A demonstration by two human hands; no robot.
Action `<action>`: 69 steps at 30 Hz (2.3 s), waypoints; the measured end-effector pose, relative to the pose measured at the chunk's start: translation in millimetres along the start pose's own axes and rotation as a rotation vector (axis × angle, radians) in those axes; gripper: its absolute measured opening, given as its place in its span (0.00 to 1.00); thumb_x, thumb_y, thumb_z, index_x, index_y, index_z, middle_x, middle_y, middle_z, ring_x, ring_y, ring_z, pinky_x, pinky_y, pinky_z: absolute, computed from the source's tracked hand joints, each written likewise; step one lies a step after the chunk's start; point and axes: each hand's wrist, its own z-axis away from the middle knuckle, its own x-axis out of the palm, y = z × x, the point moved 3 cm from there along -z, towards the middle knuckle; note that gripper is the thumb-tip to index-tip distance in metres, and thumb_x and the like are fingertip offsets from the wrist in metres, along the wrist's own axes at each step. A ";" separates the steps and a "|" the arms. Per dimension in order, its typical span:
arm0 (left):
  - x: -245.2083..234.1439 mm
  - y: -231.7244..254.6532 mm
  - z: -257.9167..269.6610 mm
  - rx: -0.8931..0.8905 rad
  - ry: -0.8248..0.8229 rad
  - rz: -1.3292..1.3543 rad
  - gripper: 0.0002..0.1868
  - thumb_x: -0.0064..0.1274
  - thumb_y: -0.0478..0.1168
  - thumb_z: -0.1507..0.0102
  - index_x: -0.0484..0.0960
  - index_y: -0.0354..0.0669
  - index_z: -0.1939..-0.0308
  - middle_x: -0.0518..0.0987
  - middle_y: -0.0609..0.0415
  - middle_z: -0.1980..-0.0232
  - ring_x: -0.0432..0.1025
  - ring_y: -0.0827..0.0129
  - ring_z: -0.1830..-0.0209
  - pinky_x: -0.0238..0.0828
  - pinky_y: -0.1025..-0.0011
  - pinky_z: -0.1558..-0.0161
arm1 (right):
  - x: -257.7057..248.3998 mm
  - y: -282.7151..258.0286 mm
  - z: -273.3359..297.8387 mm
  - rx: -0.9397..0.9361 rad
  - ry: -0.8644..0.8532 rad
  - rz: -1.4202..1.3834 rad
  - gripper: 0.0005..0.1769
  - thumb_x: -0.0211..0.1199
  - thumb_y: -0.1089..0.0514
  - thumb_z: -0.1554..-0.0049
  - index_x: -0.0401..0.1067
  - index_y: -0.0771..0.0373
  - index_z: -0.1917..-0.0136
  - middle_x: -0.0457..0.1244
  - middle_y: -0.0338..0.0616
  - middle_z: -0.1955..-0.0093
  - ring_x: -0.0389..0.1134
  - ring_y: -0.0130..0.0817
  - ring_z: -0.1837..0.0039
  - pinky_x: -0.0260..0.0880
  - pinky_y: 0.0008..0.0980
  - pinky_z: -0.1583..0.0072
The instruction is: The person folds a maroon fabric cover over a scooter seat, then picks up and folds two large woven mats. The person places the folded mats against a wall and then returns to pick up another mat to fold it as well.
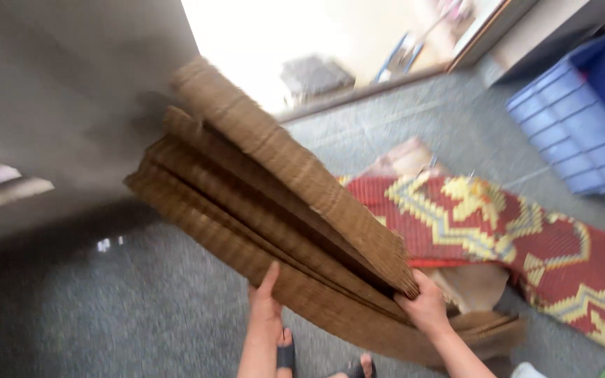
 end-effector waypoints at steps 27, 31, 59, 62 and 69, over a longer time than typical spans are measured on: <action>318.6 160.1 473.4 0.838 -0.848 -0.339 0.22 0.57 0.32 0.42 0.81 0.30 0.43 0.84 0.42 0.46 0.77 0.54 0.47 0.70 0.62 0.42 | -308.6 -166.7 -9.5 -0.307 0.817 -0.638 0.40 0.64 0.70 0.54 0.67 0.66 0.27 0.74 0.49 0.49 0.74 0.36 0.55 0.78 0.30 0.50; 329.6 156.7 475.9 0.926 -0.955 -0.279 0.19 0.56 0.29 0.42 0.81 0.29 0.46 0.84 0.42 0.49 0.77 0.55 0.50 0.72 0.63 0.45 | -310.8 -189.2 -17.4 -0.267 0.741 -0.627 0.40 0.63 0.69 0.53 0.65 0.63 0.26 0.75 0.46 0.51 0.72 0.35 0.59 0.74 0.27 0.55; 237.8 124.3 387.1 1.325 -0.608 -0.750 0.33 0.58 0.31 0.49 0.77 0.47 0.38 0.86 0.51 0.49 0.80 0.61 0.52 0.76 0.67 0.49 | -190.0 -273.9 9.6 -0.498 -0.028 -0.203 0.37 0.75 0.50 0.53 0.68 0.52 0.31 0.70 0.38 0.43 0.74 0.33 0.50 0.75 0.31 0.50; 236.8 137.4 384.9 1.398 -0.665 -0.673 0.36 0.57 0.29 0.49 0.76 0.44 0.34 0.86 0.49 0.45 0.80 0.60 0.48 0.76 0.68 0.47 | -228.2 -260.9 8.4 -0.371 -0.462 -0.182 0.50 0.75 0.41 0.53 0.58 0.46 0.21 0.60 0.41 0.25 0.62 0.37 0.25 0.68 0.36 0.31; 238.5 152.2 380.0 1.328 -0.772 -0.677 0.30 0.60 0.29 0.48 0.80 0.38 0.40 0.87 0.48 0.51 0.80 0.61 0.55 0.76 0.69 0.52 | -350.8 -217.8 -34.2 0.077 -0.037 -0.492 0.42 0.72 0.46 0.49 0.64 0.46 0.23 0.65 0.36 0.24 0.68 0.38 0.28 0.66 0.42 0.27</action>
